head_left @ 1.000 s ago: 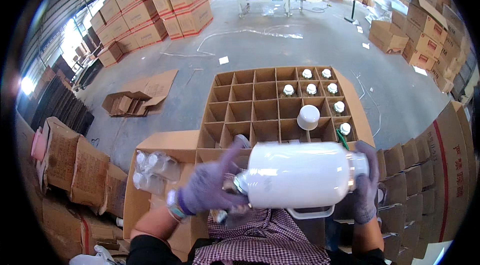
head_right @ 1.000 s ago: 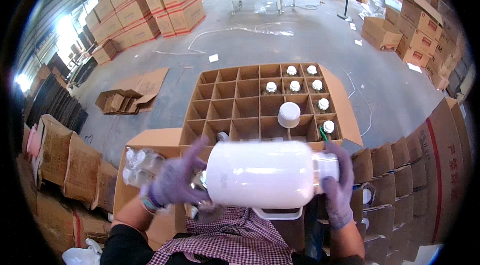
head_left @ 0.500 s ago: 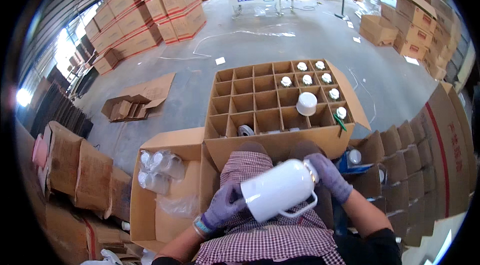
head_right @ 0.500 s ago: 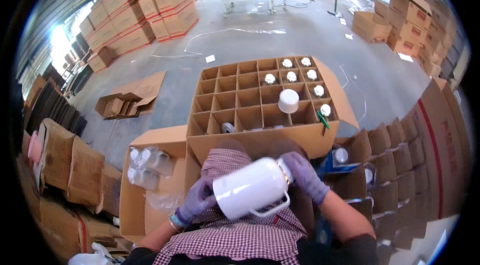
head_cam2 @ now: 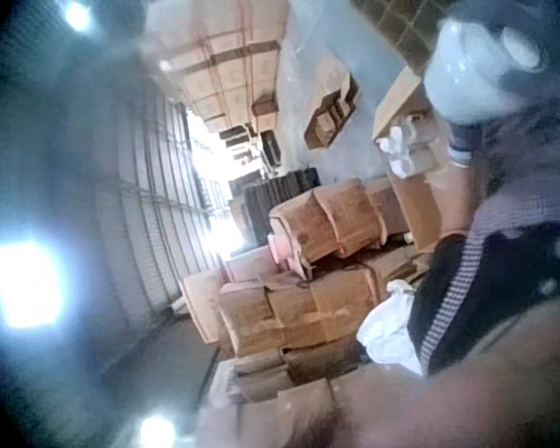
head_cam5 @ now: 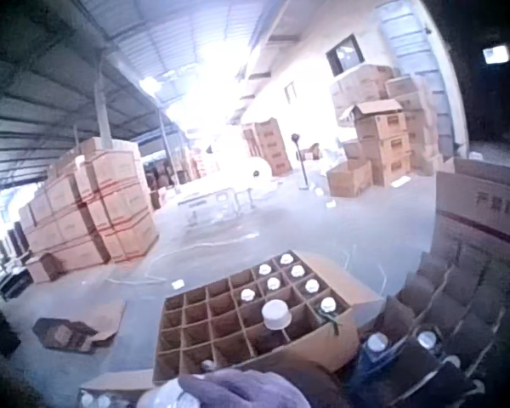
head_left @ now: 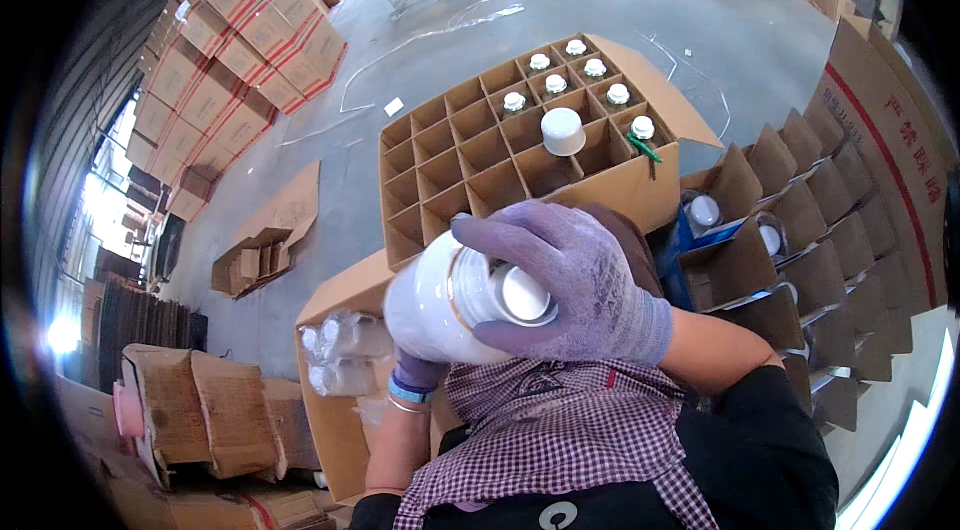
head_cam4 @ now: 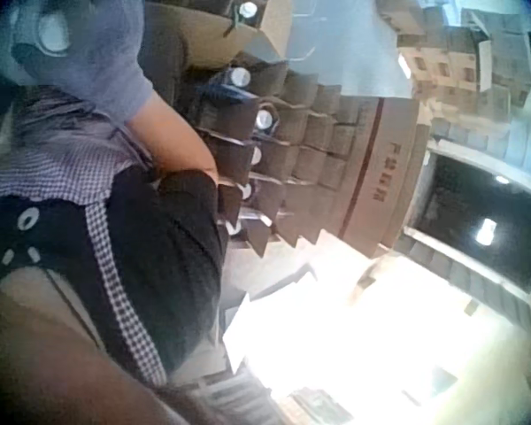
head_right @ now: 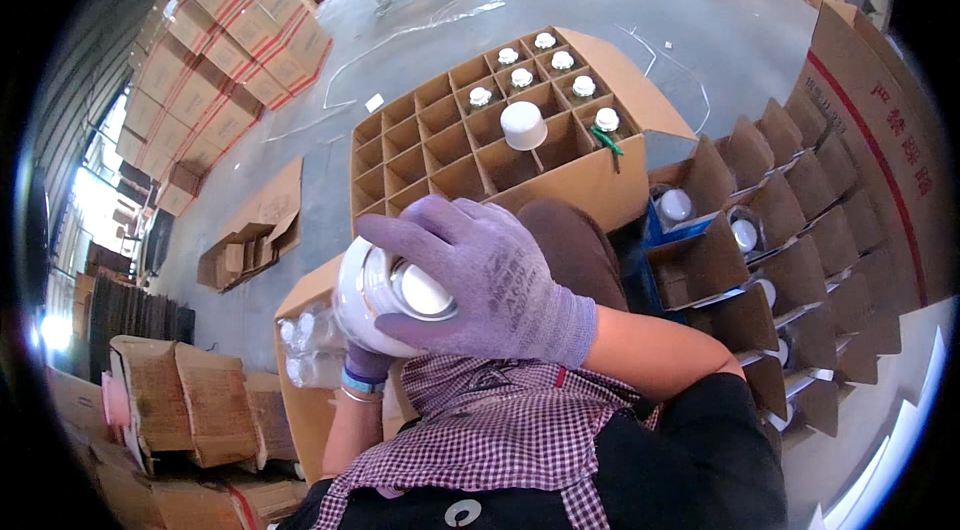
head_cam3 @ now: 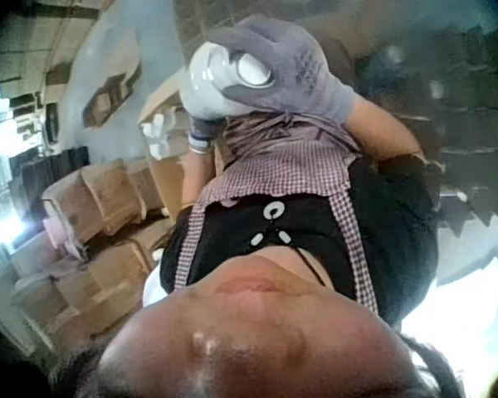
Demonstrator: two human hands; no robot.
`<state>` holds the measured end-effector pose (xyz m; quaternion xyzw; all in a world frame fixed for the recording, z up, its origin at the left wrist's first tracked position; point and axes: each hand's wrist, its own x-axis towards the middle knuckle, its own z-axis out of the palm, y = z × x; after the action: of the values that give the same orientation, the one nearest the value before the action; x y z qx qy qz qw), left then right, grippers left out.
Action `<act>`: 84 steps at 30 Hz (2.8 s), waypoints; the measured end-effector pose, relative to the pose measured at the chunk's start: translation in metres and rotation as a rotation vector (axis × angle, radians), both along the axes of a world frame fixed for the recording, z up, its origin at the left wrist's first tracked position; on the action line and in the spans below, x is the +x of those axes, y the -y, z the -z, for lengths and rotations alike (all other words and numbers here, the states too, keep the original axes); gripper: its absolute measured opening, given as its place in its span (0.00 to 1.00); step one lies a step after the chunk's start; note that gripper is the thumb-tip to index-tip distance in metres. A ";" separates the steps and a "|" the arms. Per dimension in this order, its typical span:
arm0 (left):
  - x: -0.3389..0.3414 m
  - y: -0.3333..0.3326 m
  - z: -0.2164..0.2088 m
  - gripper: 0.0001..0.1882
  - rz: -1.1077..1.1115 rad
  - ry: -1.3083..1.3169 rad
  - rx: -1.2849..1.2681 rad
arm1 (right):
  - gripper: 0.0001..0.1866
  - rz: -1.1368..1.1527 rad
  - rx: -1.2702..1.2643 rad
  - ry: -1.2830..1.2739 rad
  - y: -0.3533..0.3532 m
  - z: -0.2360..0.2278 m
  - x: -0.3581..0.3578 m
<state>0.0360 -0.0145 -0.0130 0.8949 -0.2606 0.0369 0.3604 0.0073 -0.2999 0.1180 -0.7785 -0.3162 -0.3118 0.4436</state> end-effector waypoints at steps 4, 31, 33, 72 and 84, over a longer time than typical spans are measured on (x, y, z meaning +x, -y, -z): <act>-0.008 0.015 0.024 0.46 0.086 -0.637 -0.774 | 0.40 -0.167 0.136 -0.103 -0.008 0.003 0.003; -0.045 0.031 -0.002 0.46 -0.007 -0.581 -0.822 | 0.36 -0.867 0.190 -0.191 -0.050 0.017 0.035; -0.042 0.025 -0.006 0.46 0.039 -0.542 -0.705 | 0.33 -0.850 0.195 -0.292 -0.048 0.019 0.040; -0.014 -0.034 -0.089 0.15 0.056 0.146 -0.207 | 0.22 -0.039 0.067 -0.759 0.016 0.129 0.063; 0.108 -0.087 0.057 0.14 -0.460 0.172 -0.550 | 0.25 0.040 0.017 -0.680 0.016 0.111 0.053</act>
<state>0.1440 0.0724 -0.0705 0.7934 -0.0621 0.2606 0.5465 0.0601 -0.3159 0.0073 -0.8402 -0.1324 -0.0456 0.5239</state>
